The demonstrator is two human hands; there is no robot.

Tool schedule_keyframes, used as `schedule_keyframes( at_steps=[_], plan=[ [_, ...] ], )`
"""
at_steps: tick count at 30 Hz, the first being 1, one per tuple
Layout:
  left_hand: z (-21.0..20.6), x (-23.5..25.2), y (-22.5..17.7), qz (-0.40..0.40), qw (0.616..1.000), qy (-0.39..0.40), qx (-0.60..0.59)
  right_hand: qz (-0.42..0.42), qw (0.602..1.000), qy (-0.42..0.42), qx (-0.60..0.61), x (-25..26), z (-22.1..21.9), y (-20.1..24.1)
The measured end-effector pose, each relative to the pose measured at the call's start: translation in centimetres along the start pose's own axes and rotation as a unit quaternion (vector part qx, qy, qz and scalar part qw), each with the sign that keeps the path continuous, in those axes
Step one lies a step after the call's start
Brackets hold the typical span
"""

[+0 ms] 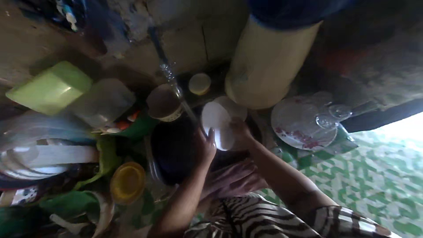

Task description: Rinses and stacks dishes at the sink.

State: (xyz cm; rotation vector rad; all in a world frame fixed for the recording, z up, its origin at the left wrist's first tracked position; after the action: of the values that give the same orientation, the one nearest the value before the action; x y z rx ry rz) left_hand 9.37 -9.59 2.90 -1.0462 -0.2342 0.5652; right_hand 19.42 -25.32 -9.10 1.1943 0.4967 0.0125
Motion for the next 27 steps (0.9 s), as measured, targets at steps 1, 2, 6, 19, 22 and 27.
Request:
schedule_keyframes(
  at_steps=[1,2,6,19,22,27],
  plan=[
    [-1.2,1.7,0.2,0.044,0.999,0.03,0.007,-0.006,0.999,-0.007,-0.046,0.7,1.5,-0.2],
    [-2.5,3.4,0.9,0.092,0.994,0.055,0.002,-0.011,0.996,-0.015,-0.085,1.3,2.8,-0.2],
    [-6.2,8.0,4.0,0.228,0.968,0.105,-0.008,-0.028,0.988,-0.03,-0.149,3.4,5.6,-0.1],
    [-11.1,12.6,8.2,0.277,0.932,0.14,0.188,-0.051,0.992,-0.092,-0.065,3.7,5.5,-0.5],
    [-11.0,13.9,8.6,0.29,0.938,0.129,0.137,-0.065,0.995,-0.063,-0.046,4.3,5.7,-0.7],
    [-11.7,15.7,9.7,0.266,0.949,0.148,0.077,-0.074,0.991,-0.106,-0.016,4.9,5.6,-0.7]
  ],
)
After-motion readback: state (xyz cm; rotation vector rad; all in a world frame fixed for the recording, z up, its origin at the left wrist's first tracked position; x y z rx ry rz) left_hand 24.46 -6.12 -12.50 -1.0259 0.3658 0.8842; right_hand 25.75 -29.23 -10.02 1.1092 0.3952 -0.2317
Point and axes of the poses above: each hand's wrist, its own x-axis towards the middle knuckle, its own z-axis out of the back of the hand, y = z × x, the point moved 8 cm from there along x, towards the middle knuckle, and after that the axes turned 7 degrees about z, right-handed, at the moved point
